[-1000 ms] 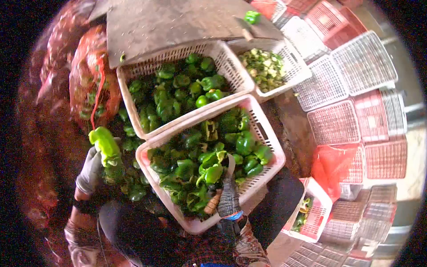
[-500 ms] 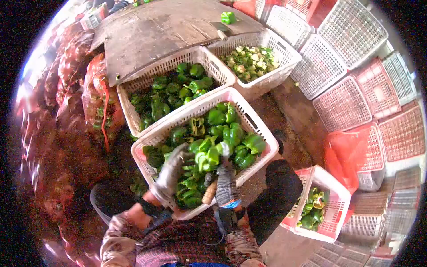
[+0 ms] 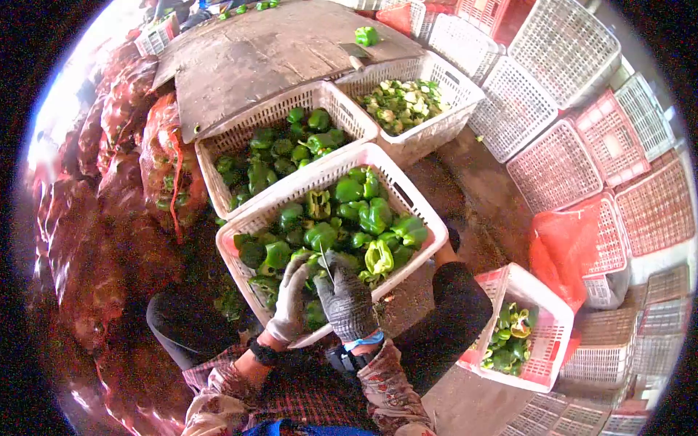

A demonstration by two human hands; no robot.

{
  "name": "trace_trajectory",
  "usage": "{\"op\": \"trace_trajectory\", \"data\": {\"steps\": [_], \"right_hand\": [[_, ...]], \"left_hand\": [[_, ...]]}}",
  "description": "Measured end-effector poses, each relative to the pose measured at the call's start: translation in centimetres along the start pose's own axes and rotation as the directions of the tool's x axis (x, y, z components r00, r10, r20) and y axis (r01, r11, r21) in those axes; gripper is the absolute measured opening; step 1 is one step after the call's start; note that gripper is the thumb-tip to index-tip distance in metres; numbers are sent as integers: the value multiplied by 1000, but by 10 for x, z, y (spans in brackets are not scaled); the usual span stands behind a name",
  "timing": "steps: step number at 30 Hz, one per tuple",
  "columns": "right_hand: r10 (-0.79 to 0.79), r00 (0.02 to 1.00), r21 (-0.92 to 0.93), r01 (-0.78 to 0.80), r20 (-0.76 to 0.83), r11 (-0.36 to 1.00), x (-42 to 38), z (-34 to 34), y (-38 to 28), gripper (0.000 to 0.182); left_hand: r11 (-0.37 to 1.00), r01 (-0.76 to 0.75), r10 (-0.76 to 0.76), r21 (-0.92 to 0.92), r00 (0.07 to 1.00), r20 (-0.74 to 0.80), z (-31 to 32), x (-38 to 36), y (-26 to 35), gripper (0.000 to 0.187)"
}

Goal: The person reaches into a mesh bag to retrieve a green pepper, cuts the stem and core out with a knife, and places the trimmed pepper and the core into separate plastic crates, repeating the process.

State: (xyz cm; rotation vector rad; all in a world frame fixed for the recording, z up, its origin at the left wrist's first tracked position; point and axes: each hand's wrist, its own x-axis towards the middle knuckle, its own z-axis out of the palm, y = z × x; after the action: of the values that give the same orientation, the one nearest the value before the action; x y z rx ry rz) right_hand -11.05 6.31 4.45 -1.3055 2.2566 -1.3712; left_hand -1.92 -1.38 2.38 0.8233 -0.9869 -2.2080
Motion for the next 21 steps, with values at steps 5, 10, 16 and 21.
{"op": "trace_trajectory", "data": {"steps": [5, 10, 16, 21], "right_hand": [[81, 992, 71, -88, 98, 994, -17, 14, 4, 36], [129, 958, 111, -162, 254, 981, -23, 25, -2, 40], [323, 940, 420, -339, 111, 842, -47, 66, 15, 25], [514, 841, 514, -521, 171, 682, -61, 67, 40, 31]], "left_hand": [[953, -180, 188, 242, 982, -11, -26, -7, -16, 39], [975, -117, 130, 189, 990, -59, -23, -15, -19, 28], [984, -100, 123, 147, 981, -152, -23, -19, -15, 24], [990, -90, 66, -109, 977, -204, -31, -5, -38, 20]]}}
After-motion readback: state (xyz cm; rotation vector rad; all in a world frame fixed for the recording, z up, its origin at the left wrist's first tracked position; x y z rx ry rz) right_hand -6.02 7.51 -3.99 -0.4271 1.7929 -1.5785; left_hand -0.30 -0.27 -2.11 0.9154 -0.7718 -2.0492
